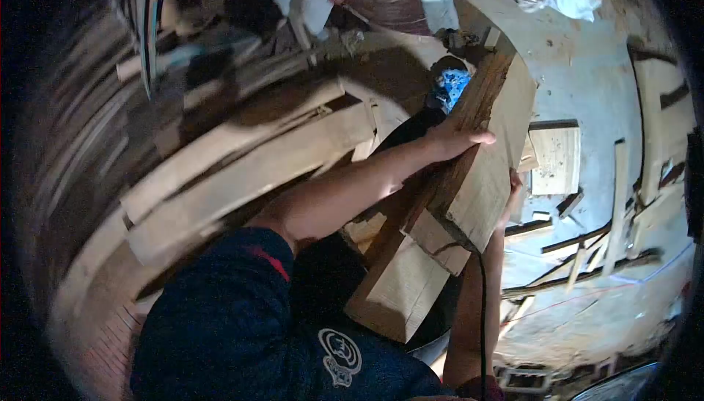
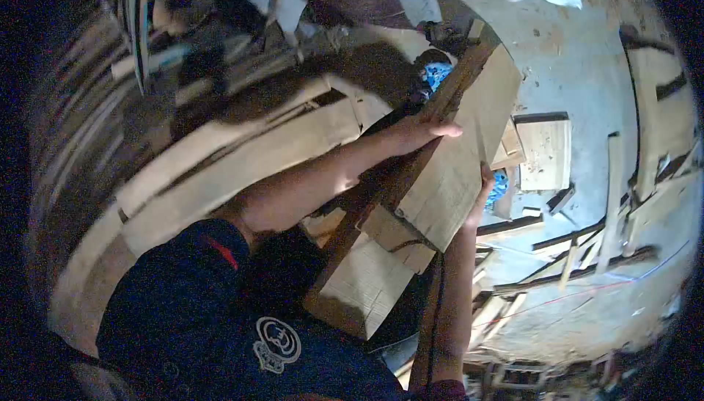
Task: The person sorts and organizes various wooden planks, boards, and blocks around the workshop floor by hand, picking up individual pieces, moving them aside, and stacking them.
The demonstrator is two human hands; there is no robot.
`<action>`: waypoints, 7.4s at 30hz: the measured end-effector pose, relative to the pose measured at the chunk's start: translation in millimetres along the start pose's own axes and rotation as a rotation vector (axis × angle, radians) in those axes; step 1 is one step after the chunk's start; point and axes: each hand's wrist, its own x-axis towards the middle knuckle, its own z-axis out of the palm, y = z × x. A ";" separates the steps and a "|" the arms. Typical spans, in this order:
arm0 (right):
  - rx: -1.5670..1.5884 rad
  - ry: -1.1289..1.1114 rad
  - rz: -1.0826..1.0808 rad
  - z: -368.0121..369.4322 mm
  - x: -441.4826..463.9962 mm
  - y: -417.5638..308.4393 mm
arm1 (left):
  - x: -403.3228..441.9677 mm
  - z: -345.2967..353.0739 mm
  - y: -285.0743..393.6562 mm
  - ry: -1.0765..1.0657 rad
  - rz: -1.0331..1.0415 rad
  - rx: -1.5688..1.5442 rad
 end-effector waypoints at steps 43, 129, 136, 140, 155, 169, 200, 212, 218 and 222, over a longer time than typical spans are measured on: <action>-1.910 -0.254 0.899 456.8 58.3 398.8 | -216.6 -301.6 -318.8 -0.048 0.423 -2.492; -0.661 -0.035 -0.199 -0.3 -216.0 -153.5 | -113.6 123.1 -175.4 0.053 0.053 0.337; -0.718 -0.194 -0.892 87.9 -291.9 -135.6 | -159.2 77.0 -149.8 -0.249 0.083 0.778; -0.560 -0.215 -1.134 131.4 -329.5 -146.6 | -164.6 8.7 -91.2 -0.183 0.073 1.009; -0.644 -0.066 -1.047 -2.1 -281.2 -194.2 | -69.7 -46.6 -132.7 -0.427 -0.044 1.359; -0.529 0.336 -0.303 -300.2 -331.3 -169.8 | -83.3 362.7 74.7 -0.568 0.434 1.274; -0.993 0.705 0.329 -174.5 -97.6 -428.6 | 472.6 344.4 351.5 0.128 0.372 1.136; -1.078 0.694 0.349 -226.1 -97.7 -445.2 | 585.4 372.0 375.6 0.043 0.069 0.694; -1.057 0.693 0.366 -222.6 -95.2 -449.2 | 581.2 378.5 377.6 0.168 -0.146 0.285; -1.060 0.701 0.310 -233.9 -98.6 -429.5 | 587.5 368.8 368.0 0.156 -0.145 0.371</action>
